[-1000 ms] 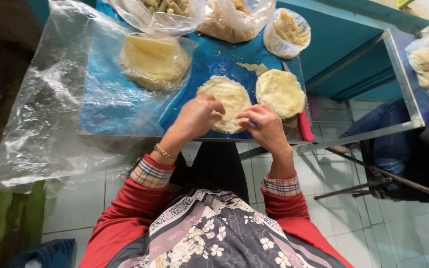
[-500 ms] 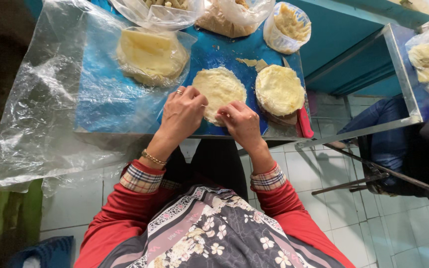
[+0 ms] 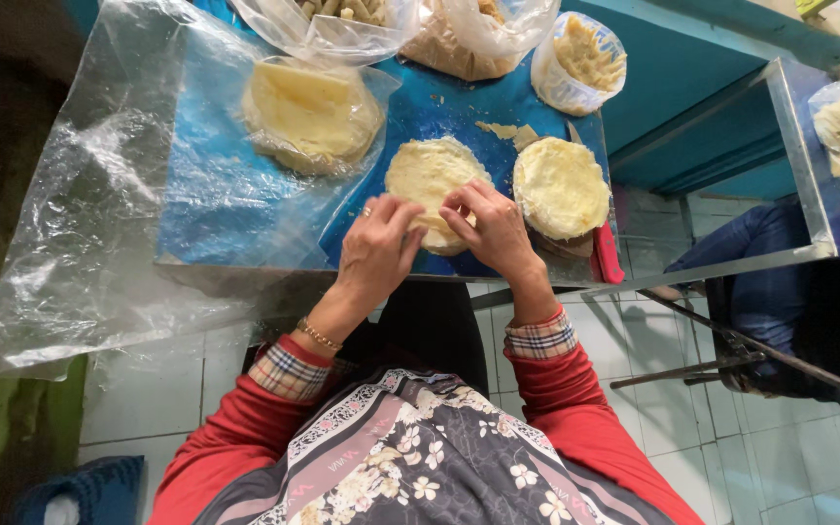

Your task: The person sits at a work table and lines round baking molds with thin pastry sheets, pressing the dough into each mold and pinching off the overhanging edges by hand. They stack the lined molds on the table and use a knife to trim excess dough from a mold.

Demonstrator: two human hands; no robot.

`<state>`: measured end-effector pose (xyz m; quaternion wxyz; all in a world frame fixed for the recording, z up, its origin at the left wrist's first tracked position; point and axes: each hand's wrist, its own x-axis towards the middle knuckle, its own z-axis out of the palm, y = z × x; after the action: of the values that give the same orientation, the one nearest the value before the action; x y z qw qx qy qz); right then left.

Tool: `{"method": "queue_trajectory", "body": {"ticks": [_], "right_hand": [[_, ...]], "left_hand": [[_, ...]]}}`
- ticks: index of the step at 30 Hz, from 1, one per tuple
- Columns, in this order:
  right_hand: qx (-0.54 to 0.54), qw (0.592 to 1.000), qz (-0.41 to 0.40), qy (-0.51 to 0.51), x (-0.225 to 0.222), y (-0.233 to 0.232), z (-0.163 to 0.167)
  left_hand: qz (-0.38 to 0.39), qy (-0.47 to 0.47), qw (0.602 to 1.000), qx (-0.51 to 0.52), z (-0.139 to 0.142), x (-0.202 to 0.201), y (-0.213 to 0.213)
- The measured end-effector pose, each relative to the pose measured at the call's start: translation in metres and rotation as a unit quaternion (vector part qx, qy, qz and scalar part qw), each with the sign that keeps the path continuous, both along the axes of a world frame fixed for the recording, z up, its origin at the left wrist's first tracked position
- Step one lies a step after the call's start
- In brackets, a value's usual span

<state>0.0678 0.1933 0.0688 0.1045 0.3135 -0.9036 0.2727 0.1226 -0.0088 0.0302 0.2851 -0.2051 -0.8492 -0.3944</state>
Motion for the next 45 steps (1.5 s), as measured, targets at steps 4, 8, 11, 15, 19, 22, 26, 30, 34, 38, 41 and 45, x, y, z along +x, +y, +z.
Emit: {"method": "queue_trajectory", "body": {"ticks": [4,8,11,15,19,22,26,30,34,38,41,45], "right_hand": [[-0.024,0.998,-0.003,-0.056,-0.001,-0.001,0.004],[-0.029,0.999,0.03,-0.005,0.001,-0.006,0.004],[0.047,0.993,0.006,0.11,-0.002,-0.016,-0.002],[-0.038,0.997,-0.058,-0.025,-0.015,-0.016,-0.009],[-0.136,0.985,-0.107,-0.025,-0.023,-0.012,-0.015],[-0.135,0.981,-0.138,-0.002,-0.023,-0.017,-0.02],[-0.045,0.993,-0.073,0.077,-0.021,-0.031,-0.025],[-0.001,0.998,-0.053,0.037,-0.024,-0.033,-0.017],[-0.034,0.989,-0.077,0.124,-0.037,-0.026,-0.008],[0.001,0.988,-0.077,0.134,-0.051,-0.029,-0.018],[0.051,0.98,-0.098,0.164,-0.061,-0.036,-0.027],[0.055,0.958,-0.112,0.259,-0.075,-0.027,-0.017]], "left_hand": [[0.039,0.001,0.997,-0.064,0.0,-0.028,0.007],[0.012,-0.031,0.997,-0.076,-0.006,-0.048,0.009],[0.001,-0.007,0.996,-0.086,-0.007,-0.055,0.01],[0.01,-0.03,0.999,-0.013,-0.005,-0.049,0.002],[0.031,-0.046,0.998,-0.02,-0.006,-0.039,-0.004],[0.045,-0.053,0.997,-0.026,-0.01,-0.038,-0.003],[0.048,-0.059,0.997,-0.033,-0.015,-0.04,-0.002],[0.05,-0.056,0.997,-0.014,-0.017,-0.04,-0.005],[0.049,-0.058,0.997,-0.008,-0.017,-0.038,-0.005],[0.049,-0.062,0.997,-0.011,-0.015,-0.036,-0.005],[0.046,-0.018,0.999,-0.018,-0.014,-0.035,-0.005],[0.064,0.022,0.991,-0.113,-0.012,-0.033,-0.004]]}}
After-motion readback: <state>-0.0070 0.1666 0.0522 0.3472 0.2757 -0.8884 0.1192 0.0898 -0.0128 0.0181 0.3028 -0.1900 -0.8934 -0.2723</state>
